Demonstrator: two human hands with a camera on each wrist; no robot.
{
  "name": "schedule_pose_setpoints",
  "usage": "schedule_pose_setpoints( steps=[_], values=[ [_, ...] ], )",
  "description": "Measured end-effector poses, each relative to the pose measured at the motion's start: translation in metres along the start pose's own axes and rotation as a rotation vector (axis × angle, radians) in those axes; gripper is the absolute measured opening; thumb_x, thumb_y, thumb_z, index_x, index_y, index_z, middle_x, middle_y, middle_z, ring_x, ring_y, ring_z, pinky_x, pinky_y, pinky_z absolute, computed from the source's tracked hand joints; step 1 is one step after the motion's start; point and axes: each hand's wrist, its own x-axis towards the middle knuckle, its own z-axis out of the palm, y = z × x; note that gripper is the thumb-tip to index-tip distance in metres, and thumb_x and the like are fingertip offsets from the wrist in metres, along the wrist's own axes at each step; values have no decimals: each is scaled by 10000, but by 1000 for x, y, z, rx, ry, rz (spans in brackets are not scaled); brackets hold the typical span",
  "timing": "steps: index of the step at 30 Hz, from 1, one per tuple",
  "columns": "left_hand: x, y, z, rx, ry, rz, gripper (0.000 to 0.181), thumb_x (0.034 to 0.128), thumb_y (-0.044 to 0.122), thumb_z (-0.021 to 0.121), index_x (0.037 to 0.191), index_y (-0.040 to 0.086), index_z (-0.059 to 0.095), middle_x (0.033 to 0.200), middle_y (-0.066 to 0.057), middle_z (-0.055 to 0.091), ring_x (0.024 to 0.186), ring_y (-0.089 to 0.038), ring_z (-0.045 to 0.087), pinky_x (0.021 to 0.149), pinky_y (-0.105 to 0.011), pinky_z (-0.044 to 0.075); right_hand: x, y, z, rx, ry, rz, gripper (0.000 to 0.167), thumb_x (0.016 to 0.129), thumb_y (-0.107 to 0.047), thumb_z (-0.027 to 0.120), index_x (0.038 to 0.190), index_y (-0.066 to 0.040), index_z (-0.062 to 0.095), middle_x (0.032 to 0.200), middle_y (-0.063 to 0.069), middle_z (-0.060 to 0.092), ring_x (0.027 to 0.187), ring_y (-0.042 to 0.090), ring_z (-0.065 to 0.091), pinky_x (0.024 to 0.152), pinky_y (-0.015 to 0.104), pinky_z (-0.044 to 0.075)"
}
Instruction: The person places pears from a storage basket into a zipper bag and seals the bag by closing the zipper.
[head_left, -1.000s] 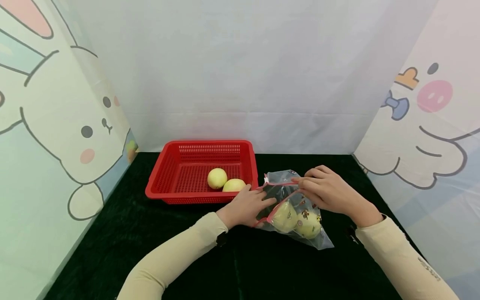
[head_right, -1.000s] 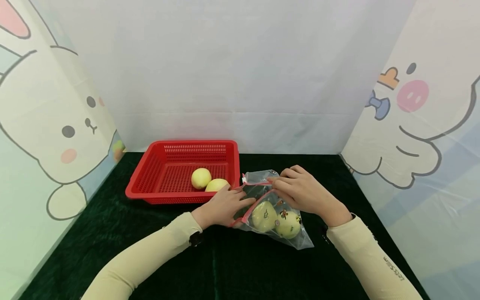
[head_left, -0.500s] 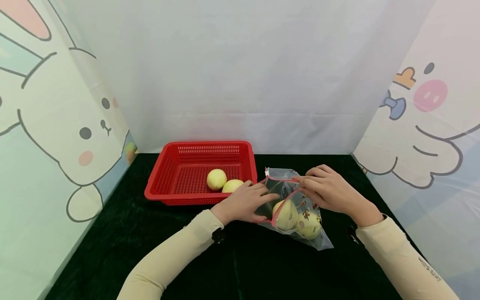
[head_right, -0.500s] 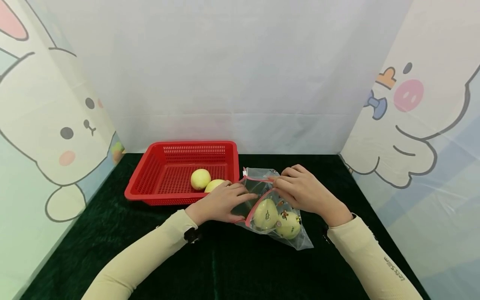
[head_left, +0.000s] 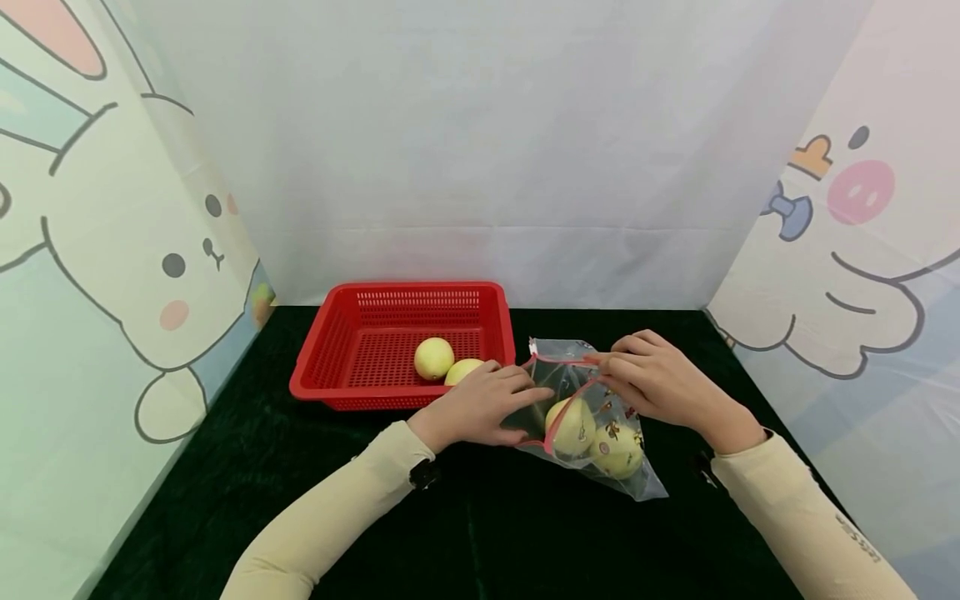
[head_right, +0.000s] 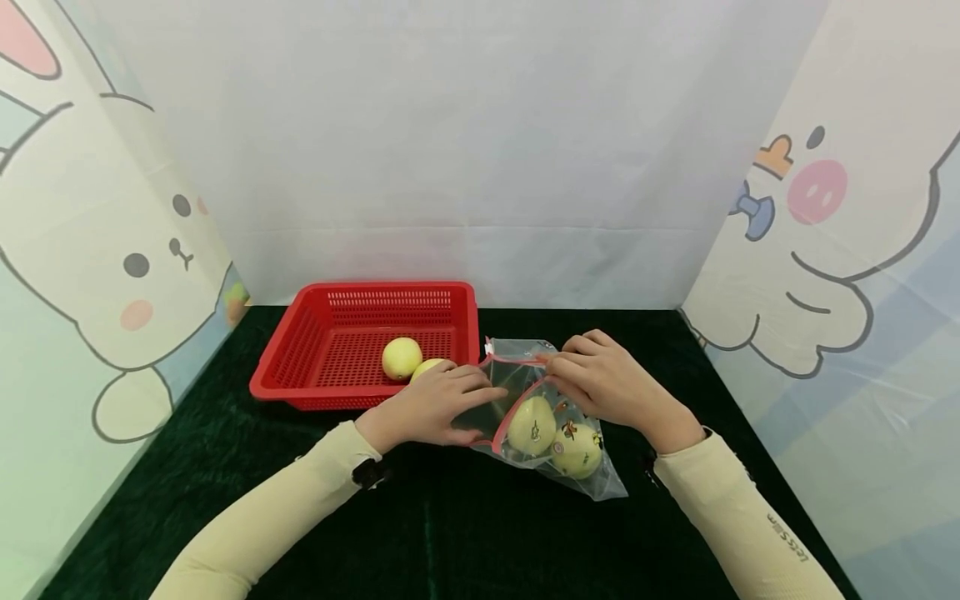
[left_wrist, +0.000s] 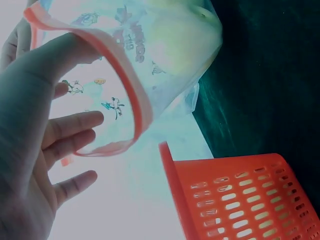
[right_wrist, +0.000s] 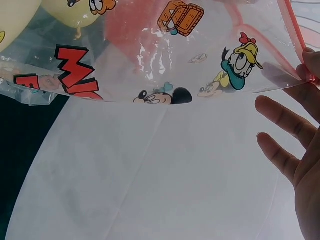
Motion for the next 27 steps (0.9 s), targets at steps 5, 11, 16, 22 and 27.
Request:
schedule_pose_setpoints(
  steps=[5,11,16,22,27],
  values=[
    [-5,1,-5,-8,48,19,565,856,429,747,1343,174,615,1210,4,661,1127,-168,567,865,-337,475,-1,1,1,0,9,-9,353,1072,-342,440,862,-139,638,956,28,711,871,212,592,871,344,393],
    [-12,-4,-5,36,122,49,541,850,405,758,1322,173,631,1178,13,670,1092,-158,580,822,-323,472,-1,2,3,-22,24,-29,369,1078,-334,422,939,-113,682,1010,34,724,858,208,593,851,349,404],
    [-18,-10,-7,57,175,66,526,843,386,760,1311,176,644,1170,6,673,1093,-166,580,814,-338,471,-1,3,4,-30,31,-34,360,1076,-329,432,947,-109,687,994,25,724,847,206,592,845,349,405],
    [-25,-21,-12,42,188,12,552,821,380,774,1314,170,642,1145,3,676,1084,-175,571,824,-357,464,-2,3,4,-17,29,-26,338,1072,-323,447,889,-130,654,952,13,715,850,207,588,850,345,399],
    [-32,-31,-15,53,201,-52,561,793,351,803,1298,160,653,1144,-13,685,1066,-202,582,814,-389,482,-1,2,4,-12,32,-25,350,1074,-324,442,862,-130,641,938,10,712,850,205,588,849,342,399]
  ],
)
